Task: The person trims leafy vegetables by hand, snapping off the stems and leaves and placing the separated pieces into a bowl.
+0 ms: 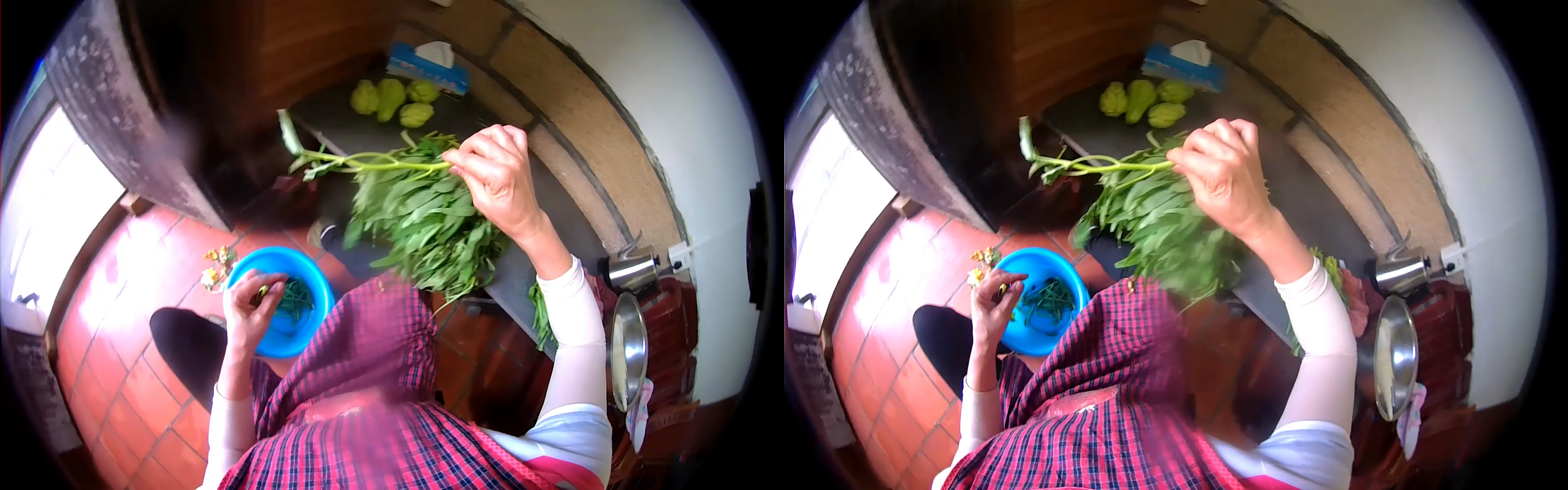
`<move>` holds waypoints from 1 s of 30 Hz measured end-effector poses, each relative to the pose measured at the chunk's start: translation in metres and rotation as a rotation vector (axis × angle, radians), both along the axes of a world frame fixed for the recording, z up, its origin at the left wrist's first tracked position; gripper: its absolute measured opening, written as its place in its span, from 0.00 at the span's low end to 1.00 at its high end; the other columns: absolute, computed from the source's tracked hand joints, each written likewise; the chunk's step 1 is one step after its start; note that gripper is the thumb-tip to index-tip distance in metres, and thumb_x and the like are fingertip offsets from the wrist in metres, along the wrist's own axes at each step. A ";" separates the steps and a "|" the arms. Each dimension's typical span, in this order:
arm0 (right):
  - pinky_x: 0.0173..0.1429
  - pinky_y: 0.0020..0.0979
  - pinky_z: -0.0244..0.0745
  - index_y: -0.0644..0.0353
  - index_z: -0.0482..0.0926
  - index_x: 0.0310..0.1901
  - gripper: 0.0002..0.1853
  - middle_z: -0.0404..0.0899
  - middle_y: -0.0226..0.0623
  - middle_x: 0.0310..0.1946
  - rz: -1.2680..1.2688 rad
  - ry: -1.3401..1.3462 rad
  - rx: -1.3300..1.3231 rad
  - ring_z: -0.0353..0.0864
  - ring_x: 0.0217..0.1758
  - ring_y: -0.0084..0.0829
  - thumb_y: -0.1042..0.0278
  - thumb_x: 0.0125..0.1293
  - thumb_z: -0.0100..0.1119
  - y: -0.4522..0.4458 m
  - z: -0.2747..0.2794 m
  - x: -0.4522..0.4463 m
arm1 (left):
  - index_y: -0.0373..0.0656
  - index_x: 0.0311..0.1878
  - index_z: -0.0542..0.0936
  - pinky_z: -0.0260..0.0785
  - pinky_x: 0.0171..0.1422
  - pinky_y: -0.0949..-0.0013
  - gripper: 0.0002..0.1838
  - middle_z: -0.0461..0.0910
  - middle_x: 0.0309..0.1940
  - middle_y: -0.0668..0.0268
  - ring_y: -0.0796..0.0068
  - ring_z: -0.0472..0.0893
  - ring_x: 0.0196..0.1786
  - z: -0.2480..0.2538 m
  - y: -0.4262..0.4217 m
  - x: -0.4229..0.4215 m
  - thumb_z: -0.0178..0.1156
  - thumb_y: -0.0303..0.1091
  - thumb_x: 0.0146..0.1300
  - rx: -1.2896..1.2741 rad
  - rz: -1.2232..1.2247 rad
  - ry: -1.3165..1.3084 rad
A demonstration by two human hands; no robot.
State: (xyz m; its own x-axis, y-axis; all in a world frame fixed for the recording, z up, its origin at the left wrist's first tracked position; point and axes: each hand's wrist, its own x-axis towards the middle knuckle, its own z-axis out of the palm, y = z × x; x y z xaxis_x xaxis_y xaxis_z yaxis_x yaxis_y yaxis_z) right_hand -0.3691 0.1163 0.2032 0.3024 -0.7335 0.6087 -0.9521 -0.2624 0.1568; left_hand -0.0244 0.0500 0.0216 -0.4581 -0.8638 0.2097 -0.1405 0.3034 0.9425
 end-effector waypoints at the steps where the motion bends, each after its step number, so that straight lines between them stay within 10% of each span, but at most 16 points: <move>1: 0.51 0.35 0.60 0.54 0.84 0.31 0.05 0.77 0.25 0.26 0.032 -0.004 0.009 0.74 0.38 0.28 0.74 0.50 0.67 -0.004 -0.004 0.011 | 0.38 0.38 0.84 0.63 0.33 0.75 0.05 0.75 0.24 0.66 0.77 0.75 0.29 0.023 0.001 0.001 0.63 0.22 0.58 -0.143 -0.019 0.009; 17: 0.53 0.37 0.60 0.55 0.84 0.31 0.05 0.76 0.26 0.27 0.269 -0.235 0.211 0.74 0.38 0.29 0.73 0.51 0.63 -0.032 -0.113 0.123 | 0.40 0.40 0.85 0.75 0.42 0.62 0.12 0.83 0.35 0.61 0.60 0.81 0.39 0.055 -0.020 -0.018 0.68 0.28 0.48 -0.585 -0.141 -0.223; 30: 0.42 0.37 0.62 0.52 0.79 0.23 0.04 0.76 0.27 0.23 0.181 -0.390 0.297 0.75 0.32 0.31 0.67 0.52 0.63 -0.022 -0.176 0.143 | 0.38 0.35 0.83 0.73 0.37 0.58 0.07 0.80 0.29 0.53 0.53 0.81 0.32 -0.009 -0.012 -0.012 0.60 0.28 0.53 -0.238 -0.125 -0.320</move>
